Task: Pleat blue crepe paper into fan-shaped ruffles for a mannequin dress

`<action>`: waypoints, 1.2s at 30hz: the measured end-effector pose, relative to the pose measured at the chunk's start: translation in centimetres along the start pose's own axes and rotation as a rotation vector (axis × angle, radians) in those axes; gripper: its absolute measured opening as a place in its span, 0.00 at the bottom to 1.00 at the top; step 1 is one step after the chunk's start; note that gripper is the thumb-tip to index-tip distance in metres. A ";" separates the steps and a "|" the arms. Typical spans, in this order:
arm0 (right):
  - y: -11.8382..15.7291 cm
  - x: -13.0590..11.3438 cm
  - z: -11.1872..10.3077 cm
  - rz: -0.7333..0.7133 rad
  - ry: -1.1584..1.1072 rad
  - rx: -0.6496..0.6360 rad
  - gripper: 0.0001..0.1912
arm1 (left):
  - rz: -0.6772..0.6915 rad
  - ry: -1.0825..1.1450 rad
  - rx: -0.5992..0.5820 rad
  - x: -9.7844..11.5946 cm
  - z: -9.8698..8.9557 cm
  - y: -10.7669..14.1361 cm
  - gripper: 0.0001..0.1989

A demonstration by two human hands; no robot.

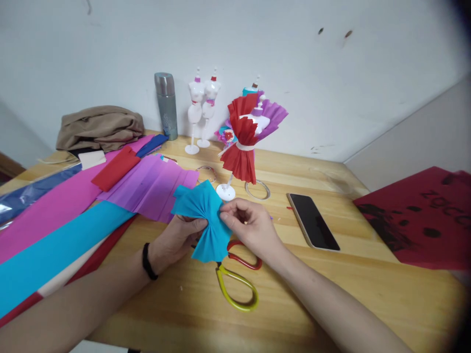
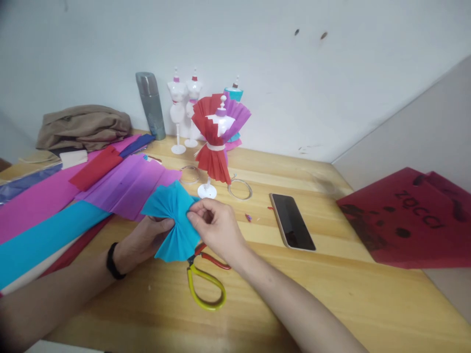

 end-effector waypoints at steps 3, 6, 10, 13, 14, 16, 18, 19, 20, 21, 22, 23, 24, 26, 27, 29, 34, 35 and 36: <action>0.0 -0.2 0.0 -0.009 0.031 -0.011 0.10 | 0.013 -0.006 0.007 0.3 0.1 -0.1 0.17; 0.1 -0.2 0.1 -0.011 0.043 -0.016 0.10 | 0.022 0.004 0.040 0.6 0.2 -0.1 0.17; 0.1 -0.1 0.3 -0.003 0.009 -0.028 0.10 | 0.029 0.017 0.092 0.8 0.1 0.0 0.17; 0.2 0.0 0.5 0.001 0.004 -0.011 0.10 | 0.027 0.015 0.109 0.6 0.0 0.0 0.18; 0.2 0.1 0.5 0.003 0.012 -0.003 0.11 | 0.028 0.015 0.109 0.5 -0.1 0.0 0.18; 0.2 0.2 0.6 0.009 0.030 0.004 0.11 | 0.022 0.016 0.113 0.3 -0.2 0.0 0.18; 0.2 0.2 0.6 0.012 0.041 0.005 0.12 | 0.011 0.014 0.126 0.1 -0.4 0.1 0.18; 0.1 0.2 0.6 0.009 0.047 0.006 0.12 | 0.008 0.011 0.135 0.1 -0.5 0.2 0.18; 0.1 0.1 0.6 0.005 0.051 0.005 0.12 | 0.012 0.007 0.144 0.1 -0.6 0.2 0.18; 0.1 0.1 0.6 0.003 0.054 0.006 0.12 | 0.021 0.003 0.150 0.2 -0.6 0.2 0.18; 0.1 0.1 0.6 0.001 0.056 0.007 0.12 | 0.031 -0.003 0.152 0.3 -0.6 0.2 0.18; 0.1 0.0 0.6 0.002 0.057 0.008 0.12 | 0.038 -0.010 0.156 0.4 -0.6 0.2 0.18; 0.1 0.0 0.6 0.002 0.058 0.009 0.13 | 0.042 -0.018 0.161 0.4 -0.6 0.1 0.18; 0.2 0.0 0.7 -0.001 0.067 0.014 0.14 | 0.051 -0.035 0.173 0.5 -0.7 0.1 0.17; 0.2 0.0 0.7 -0.004 0.077 0.017 0.14 | 0.059 -0.042 0.178 0.5 -0.7 0.1 0.17; 0.3 -0.1 0.8 -0.012 0.100 0.022 0.14 | 0.080 -0.048 0.188 0.6 -0.8 0.1 0.16; 0.4 -0.3 1.1 -0.022 0.120 0.022 0.14 | 0.088 -0.073 0.200 0.4 -1.0 0.2 0.15; 0.3 -0.2 1.2 -0.014 0.107 0.015 0.14 | 0.077 -0.089 0.203 0.4 -1.0 0.2 0.15; 0.3 -0.1 1.3 -0.004 0.089 0.009 0.14 | 0.061 -0.110 0.208 0.3 -1.0 0.3 0.15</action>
Point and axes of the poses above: each hand's wrist, its own y-axis away from the middle knuckle, its own z-axis out of the palm, x = y × z, the point moved 6 cm from there along -y, towards the middle knuckle, and after that the axes turned 13 degrees about -x, right-handed, at the moved point
